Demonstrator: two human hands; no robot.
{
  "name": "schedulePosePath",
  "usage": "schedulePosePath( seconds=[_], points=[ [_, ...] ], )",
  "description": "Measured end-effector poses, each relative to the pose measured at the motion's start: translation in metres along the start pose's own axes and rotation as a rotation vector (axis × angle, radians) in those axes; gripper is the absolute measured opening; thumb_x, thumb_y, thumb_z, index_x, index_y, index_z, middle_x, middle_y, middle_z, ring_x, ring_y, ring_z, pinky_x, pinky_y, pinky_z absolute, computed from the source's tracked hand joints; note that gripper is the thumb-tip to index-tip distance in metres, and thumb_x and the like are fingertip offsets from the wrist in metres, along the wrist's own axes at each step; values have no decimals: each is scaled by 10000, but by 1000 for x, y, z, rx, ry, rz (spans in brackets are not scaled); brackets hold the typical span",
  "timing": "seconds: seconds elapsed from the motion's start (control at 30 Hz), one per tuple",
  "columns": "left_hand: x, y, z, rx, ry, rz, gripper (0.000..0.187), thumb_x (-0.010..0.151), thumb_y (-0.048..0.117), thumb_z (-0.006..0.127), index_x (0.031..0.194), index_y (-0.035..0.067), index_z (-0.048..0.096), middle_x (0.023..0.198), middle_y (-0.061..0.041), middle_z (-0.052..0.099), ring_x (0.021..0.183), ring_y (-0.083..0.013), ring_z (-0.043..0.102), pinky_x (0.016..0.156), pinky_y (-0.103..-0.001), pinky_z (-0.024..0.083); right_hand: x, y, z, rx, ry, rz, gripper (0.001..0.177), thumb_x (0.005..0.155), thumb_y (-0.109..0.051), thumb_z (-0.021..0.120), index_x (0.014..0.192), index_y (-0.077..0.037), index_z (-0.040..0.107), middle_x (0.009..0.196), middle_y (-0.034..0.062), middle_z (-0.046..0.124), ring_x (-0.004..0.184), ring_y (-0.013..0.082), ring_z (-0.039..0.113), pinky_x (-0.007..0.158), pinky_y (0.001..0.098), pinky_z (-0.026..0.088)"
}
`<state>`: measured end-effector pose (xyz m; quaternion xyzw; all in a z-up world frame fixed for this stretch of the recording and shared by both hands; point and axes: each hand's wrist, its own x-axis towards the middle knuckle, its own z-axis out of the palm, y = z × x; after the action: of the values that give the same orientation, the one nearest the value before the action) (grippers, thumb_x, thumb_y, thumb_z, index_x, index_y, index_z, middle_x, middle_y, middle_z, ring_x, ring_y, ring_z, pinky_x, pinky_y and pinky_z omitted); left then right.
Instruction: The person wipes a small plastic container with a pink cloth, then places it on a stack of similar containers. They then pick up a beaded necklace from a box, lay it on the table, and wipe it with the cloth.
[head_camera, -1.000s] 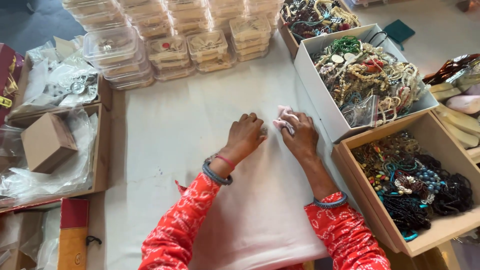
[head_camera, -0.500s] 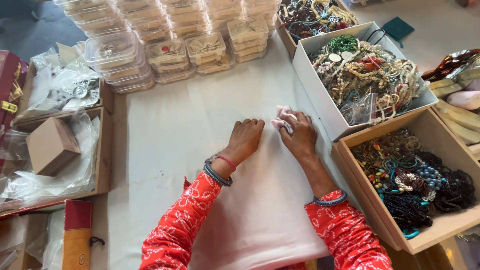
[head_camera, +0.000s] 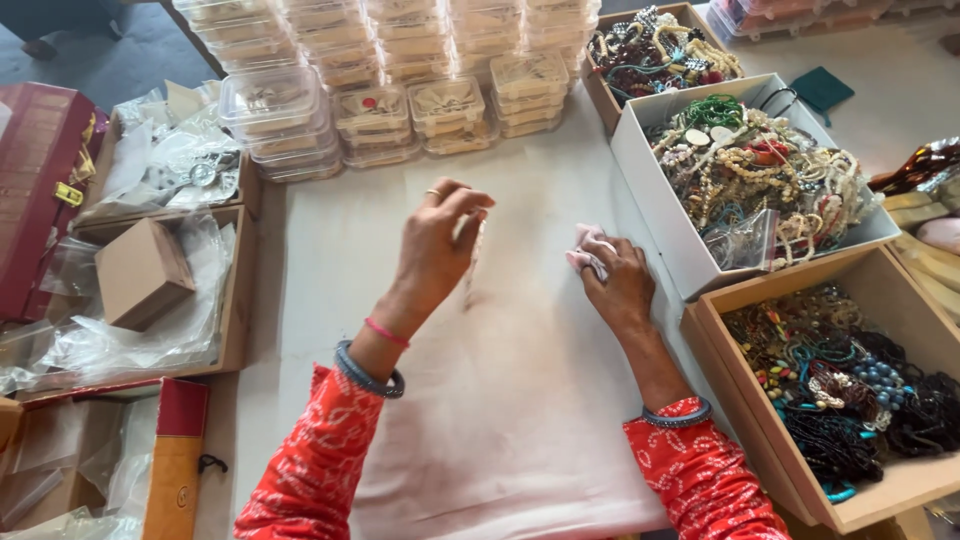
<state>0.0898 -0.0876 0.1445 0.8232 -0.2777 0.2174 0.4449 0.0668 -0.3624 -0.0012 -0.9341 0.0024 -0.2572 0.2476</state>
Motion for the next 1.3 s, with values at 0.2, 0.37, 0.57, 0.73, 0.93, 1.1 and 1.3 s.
schedulePosePath(
  seconds=[0.2, 0.37, 0.57, 0.73, 0.93, 1.1, 1.3],
  points=[
    [-47, -5, -38, -58, 152, -11, 134, 905, -14, 718, 1020, 48, 691, 1016, -100, 703, 926, -290, 713, 808, -386, 558, -1, 0, -2, -7, 1, -15, 258, 846, -170, 772, 1103, -173, 782, 1190, 57, 691, 1084, 311, 636, 893, 437, 541],
    [-150, -70, -30, 213, -136, -126, 132, 848, 27, 734, 965, 90, 731, 1038, -70, 750, 1013, -284, 689, 880, -393, 548, -2, 7, 0, -6, 12, -44, 283, 843, -161, 769, 1125, -171, 781, 1192, 70, 689, 1092, 322, 634, 901, 443, 539],
    [-182, -51, -43, 230, -61, -204, 309, 837, 137, 754, 1126, 35, 720, 1198, -140, 692, 1109, -325, 643, 939, -419, 525, -7, -29, -13, 26, 34, -124, 323, 830, -103, 766, 1149, -159, 771, 1251, 97, 680, 1131, 345, 627, 934, 438, 538],
    [-192, -55, -36, 287, -75, -146, 304, 835, 192, 762, 1104, 53, 735, 1253, -143, 656, 1165, -326, 602, 979, -460, 469, -22, -113, -14, 150, -14, -320, 393, 784, -36, 769, 1165, -134, 746, 1288, 109, 658, 1167, 347, 616, 952, 426, 543],
    [-197, -61, -34, 317, -92, -171, 209, 879, 173, 740, 1048, 50, 737, 1244, -112, 658, 1184, -293, 589, 1030, -449, 436, -45, -193, 8, 197, -264, -600, 418, 745, -10, 718, 1154, -99, 740, 1314, 114, 615, 1197, 364, 579, 978, 450, 526],
    [-195, -60, -40, 281, -62, -154, 139, 831, 128, 741, 947, 55, 760, 1162, -103, 666, 1155, -290, 589, 1023, -448, 428, -43, -178, 46, 20, -428, -692, 344, 809, -216, 757, 1126, -86, 722, 1273, 125, 628, 1167, 359, 559, 911, 461, 509],
    [-198, -66, -37, 290, -96, -186, 151, 847, 138, 729, 984, 78, 745, 1134, -75, 664, 1155, -264, 593, 1067, -449, 411, 14, -108, 25, -210, -239, -380, 312, 872, -264, 746, 1166, -159, 732, 1302, 70, 648, 1152, 354, 566, 872, 457, 543]
  ],
)
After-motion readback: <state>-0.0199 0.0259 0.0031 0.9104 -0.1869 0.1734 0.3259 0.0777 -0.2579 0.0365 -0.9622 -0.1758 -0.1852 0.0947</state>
